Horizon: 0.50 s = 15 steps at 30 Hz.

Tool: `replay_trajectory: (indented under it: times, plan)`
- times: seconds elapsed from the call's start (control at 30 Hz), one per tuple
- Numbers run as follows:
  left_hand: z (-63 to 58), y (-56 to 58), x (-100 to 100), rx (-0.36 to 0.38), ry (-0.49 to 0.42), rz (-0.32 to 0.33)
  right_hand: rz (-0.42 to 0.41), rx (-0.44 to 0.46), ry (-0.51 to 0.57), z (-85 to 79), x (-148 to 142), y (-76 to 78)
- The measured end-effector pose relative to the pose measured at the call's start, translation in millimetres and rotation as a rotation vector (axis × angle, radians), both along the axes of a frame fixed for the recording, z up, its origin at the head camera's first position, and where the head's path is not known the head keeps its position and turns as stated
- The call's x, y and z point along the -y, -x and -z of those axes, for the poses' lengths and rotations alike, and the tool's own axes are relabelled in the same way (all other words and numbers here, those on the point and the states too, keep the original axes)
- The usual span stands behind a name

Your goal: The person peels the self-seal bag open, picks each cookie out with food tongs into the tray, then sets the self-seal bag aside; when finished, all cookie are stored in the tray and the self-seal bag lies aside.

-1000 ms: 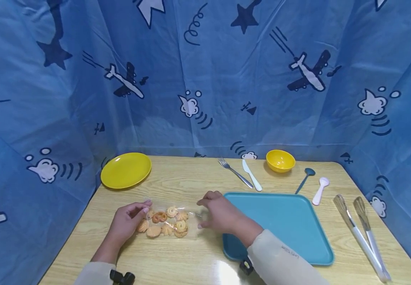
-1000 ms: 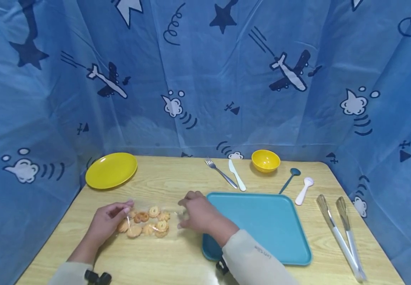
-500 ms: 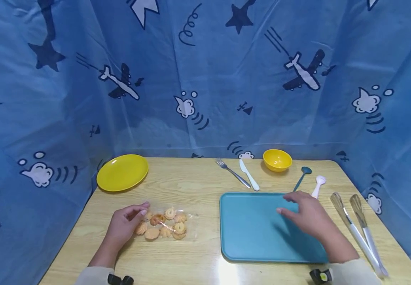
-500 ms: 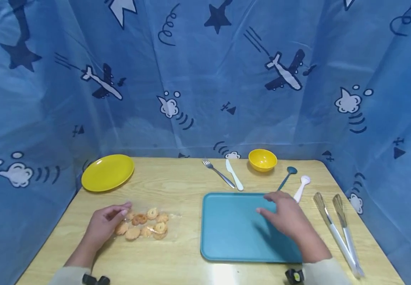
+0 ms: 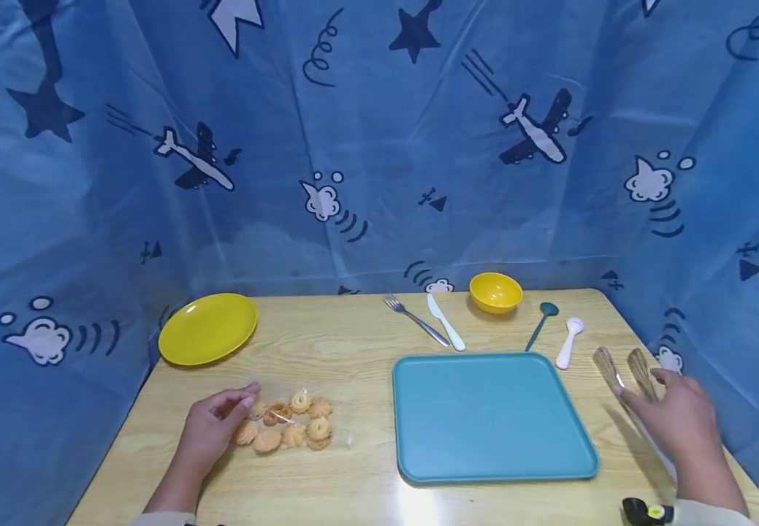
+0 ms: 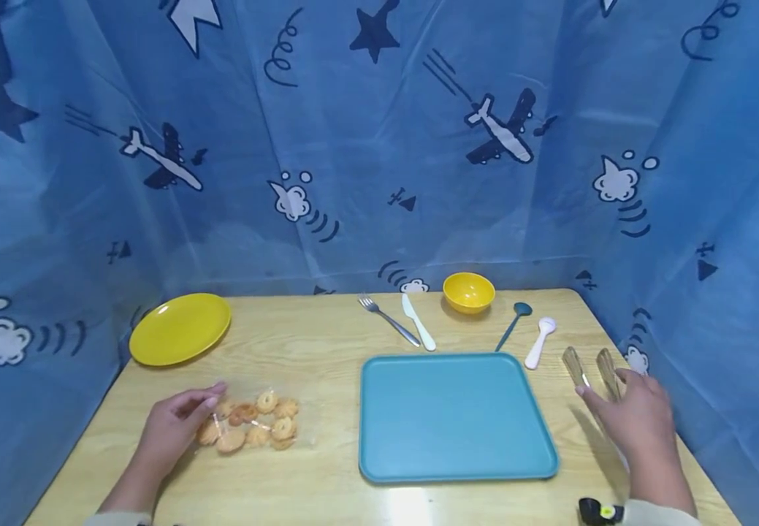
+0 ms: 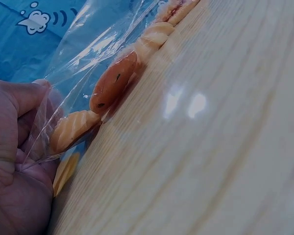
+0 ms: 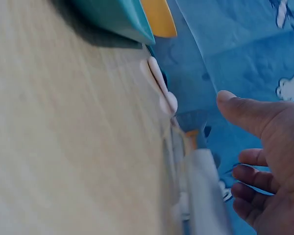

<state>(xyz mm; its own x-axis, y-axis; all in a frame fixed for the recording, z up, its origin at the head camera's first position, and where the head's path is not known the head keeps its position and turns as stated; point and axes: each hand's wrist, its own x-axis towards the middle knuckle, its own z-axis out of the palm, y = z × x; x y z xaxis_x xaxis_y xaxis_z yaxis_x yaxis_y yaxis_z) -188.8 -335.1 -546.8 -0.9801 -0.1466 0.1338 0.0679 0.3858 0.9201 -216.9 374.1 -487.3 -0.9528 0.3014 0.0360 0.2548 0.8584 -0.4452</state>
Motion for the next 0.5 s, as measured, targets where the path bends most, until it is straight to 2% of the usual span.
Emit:
replay_trajectory:
  times: [0.2, 0.5]
  plan:
    - [2.6, -2.5, 2.2, 0.027, 0.023, -0.04, 0.082, 0.099, 0.055, 10.8, -6.5, -1.3]
    - [0.8, -0.5, -0.9, 0.011, -0.013, -0.016, 0.147, 0.171, 0.097, 14.9, -13.3, -7.2]
